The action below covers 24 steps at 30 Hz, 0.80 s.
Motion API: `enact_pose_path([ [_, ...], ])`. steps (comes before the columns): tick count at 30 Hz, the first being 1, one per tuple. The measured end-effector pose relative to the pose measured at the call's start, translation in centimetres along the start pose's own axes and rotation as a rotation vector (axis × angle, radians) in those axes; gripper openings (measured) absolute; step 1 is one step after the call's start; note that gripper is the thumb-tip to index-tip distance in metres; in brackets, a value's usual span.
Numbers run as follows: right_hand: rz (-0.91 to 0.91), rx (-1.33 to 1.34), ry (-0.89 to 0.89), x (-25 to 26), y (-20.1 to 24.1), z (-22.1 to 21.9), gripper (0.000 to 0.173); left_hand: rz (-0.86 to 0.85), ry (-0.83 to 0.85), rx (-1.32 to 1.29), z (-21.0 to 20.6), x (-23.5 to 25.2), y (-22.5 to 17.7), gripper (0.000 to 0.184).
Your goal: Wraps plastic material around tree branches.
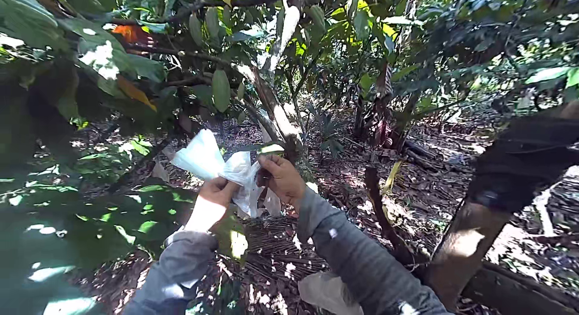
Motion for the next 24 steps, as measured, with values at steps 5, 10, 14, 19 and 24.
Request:
enact_pose_path([
  [5, -0.175, -0.321, 0.085, -0.5, -1.7, -2.1, 0.032, 0.113, -0.023, -0.250, -0.4, -0.2, 0.5, 0.013],
  [10, -0.153, -0.178, 0.054, -0.5, -1.3, -1.6, 0.011, 0.203, -0.102, -0.372, -0.5, -1.1, 1.4, 0.009],
  [14, -0.126, -0.153, -0.027, -0.2, -0.8, 0.0, 0.009, 0.230, -0.226, -0.334, 1.0, -1.0, 1.4, 0.014],
  [19, -0.050, -0.066, 0.106, -0.2, -0.9, -1.3, 0.008, 0.189, -0.061, -0.107, 0.0, -0.8, 0.7, 0.018],
  [24, 0.060, 0.126, 0.261, -0.7, 0.7, -0.9, 0.019, 0.167, -0.040, 0.171, 0.9, 1.2, 1.7, 0.012],
])
Point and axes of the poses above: each hand's wrist, its own x-axis towards the middle knuckle, its own z-axis out of the back of the hand, y = z × x, the point moved 9 cm from there along x, towards the middle knuckle, and after that the axes turned 15 degrees about -z, right-handed, at the moved point
